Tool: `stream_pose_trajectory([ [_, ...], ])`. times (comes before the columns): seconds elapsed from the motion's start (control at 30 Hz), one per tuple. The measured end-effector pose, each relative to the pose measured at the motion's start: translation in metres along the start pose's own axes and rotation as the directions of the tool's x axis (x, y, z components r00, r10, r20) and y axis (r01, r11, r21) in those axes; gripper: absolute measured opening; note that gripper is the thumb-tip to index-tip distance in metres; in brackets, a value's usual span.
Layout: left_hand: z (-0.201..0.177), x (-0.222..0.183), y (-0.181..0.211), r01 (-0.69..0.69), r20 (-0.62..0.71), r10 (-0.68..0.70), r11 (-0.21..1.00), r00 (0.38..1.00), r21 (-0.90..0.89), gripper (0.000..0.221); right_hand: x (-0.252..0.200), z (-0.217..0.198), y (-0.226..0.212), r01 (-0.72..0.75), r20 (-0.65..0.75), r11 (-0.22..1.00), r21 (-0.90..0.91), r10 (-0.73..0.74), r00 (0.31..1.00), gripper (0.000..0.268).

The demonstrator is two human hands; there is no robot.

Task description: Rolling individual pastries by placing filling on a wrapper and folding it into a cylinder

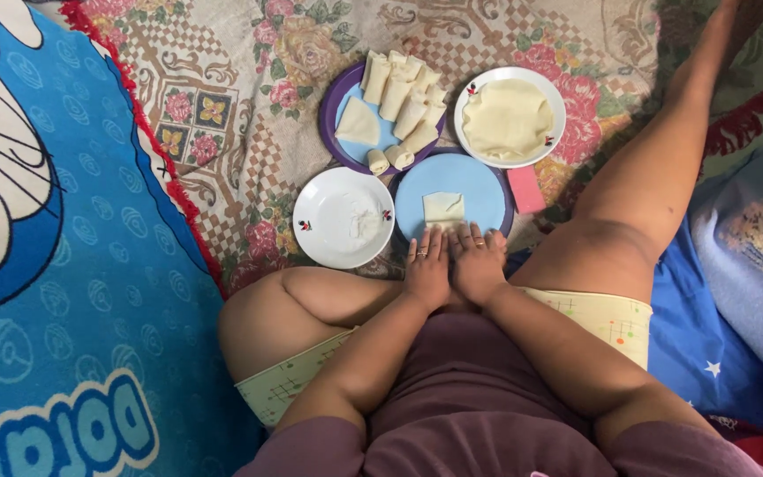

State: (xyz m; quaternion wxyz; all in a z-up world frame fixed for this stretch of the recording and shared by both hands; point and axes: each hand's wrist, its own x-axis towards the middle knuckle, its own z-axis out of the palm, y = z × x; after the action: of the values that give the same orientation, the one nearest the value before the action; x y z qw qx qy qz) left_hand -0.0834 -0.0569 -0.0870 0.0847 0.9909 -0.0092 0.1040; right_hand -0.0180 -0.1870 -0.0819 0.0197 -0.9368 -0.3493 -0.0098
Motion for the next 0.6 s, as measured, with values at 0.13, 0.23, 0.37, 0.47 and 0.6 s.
stream_pose_trajectory([
  [0.13, -0.021, -0.001, 0.005, 0.007, 0.058, -0.006, 1.0, 0.998, -0.017, 0.082, -0.003, -0.016, -0.007, -0.043, 0.176, 0.999, 0.03, 0.037, 0.984, 0.066],
  [0.23, -0.016, 0.003, 0.001, 0.007, 0.091, -0.001, 0.998, 0.996, -0.059, 0.085, 0.004, -0.026, -0.006, -0.099, 0.313, 0.993, 0.058, 0.076, 0.947, 0.069],
  [0.37, -0.002, 0.005, -0.006, 0.031, 0.229, -0.006, 0.994, 0.973, -0.107, 0.096, 0.013, -0.032, -0.007, -0.132, 0.463, 0.988, 0.084, 0.079, 0.883, 0.07],
  [0.47, 0.001, 0.012, -0.01, 0.046, 0.285, -0.013, 0.993, 0.958, -0.11, 0.097, 0.018, -0.034, -0.007, -0.14, 0.467, 0.986, 0.09, 0.082, 0.88, 0.071],
  [0.6, 0.014, 0.021, -0.017, 0.075, 0.356, -0.027, 0.99, 0.934, -0.123, 0.101, 0.024, -0.026, -0.001, -0.151, 0.47, 0.983, 0.105, 0.085, 0.878, 0.073],
])
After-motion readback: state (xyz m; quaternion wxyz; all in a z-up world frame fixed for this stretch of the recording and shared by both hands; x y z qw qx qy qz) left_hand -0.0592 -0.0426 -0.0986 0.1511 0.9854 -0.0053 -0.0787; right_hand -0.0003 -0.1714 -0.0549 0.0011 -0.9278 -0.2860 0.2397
